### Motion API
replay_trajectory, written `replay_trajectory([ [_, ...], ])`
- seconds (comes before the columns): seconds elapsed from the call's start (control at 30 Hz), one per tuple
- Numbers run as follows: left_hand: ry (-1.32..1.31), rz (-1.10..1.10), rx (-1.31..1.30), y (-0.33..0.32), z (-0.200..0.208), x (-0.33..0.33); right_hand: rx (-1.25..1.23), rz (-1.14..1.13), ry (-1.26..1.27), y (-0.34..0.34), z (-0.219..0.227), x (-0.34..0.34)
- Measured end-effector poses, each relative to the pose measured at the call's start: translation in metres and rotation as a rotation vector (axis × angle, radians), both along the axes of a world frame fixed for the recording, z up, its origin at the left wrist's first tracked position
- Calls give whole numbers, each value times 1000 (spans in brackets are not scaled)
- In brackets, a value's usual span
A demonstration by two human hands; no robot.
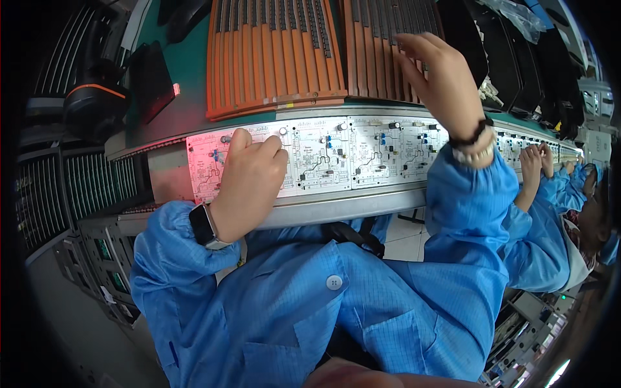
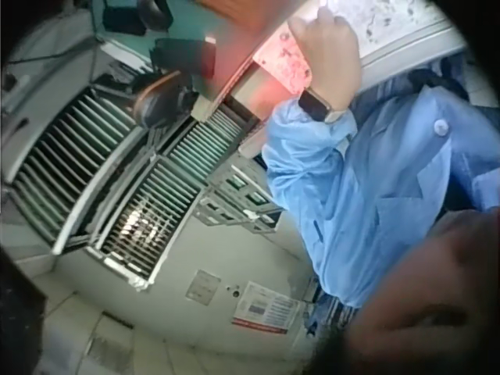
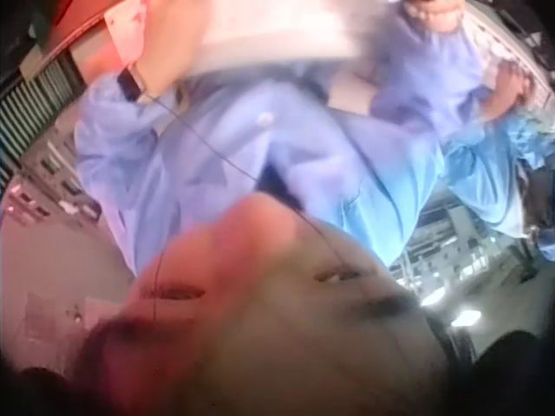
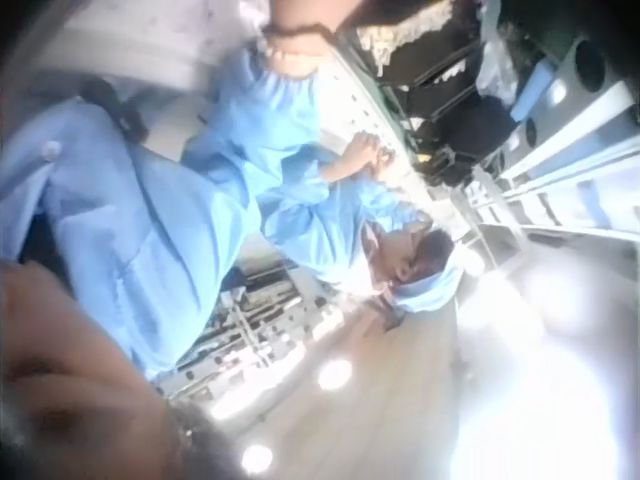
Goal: Manually pick electronic components from bins and place them onto a printed circuit board on an assembly line.
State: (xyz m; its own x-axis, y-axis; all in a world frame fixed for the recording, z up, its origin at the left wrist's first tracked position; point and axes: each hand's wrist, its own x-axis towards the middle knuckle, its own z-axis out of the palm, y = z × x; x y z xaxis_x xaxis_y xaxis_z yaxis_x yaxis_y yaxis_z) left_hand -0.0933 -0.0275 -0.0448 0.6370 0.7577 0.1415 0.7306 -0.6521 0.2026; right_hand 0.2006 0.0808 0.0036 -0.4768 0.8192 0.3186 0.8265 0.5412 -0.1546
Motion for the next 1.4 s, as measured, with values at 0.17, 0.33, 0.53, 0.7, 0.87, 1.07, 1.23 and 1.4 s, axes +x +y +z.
replay_trajectory([
  [0.17, -24, -42, -9, 1, -1, 2, 88, 21, -27, 22, -27, 1],
  [0.33, -142, 10, -33, -3, -5, -2, 171, 4, -149, 20, -32, -2],
  [0.53, -249, 49, -61, -7, -18, -9, 188, 20, -199, 16, -30, -6],
  [0.7, -376, 141, -189, -6, -22, -9, 213, 48, -178, 15, -31, -5],
  [0.87, -250, 31, -6, -3, -17, -2, 210, 48, -185, 14, -31, -5],
  [1.07, 68, -42, 55, -2, -3, 13, 209, 61, -185, 15, -31, -3],
  [1.23, -39, -76, 5, -8, -10, 8, 195, 75, -200, 14, -28, -1],
  [1.4, -28, -137, 38, -15, -6, -1, 101, 80, -131, 9, -23, 1],
])
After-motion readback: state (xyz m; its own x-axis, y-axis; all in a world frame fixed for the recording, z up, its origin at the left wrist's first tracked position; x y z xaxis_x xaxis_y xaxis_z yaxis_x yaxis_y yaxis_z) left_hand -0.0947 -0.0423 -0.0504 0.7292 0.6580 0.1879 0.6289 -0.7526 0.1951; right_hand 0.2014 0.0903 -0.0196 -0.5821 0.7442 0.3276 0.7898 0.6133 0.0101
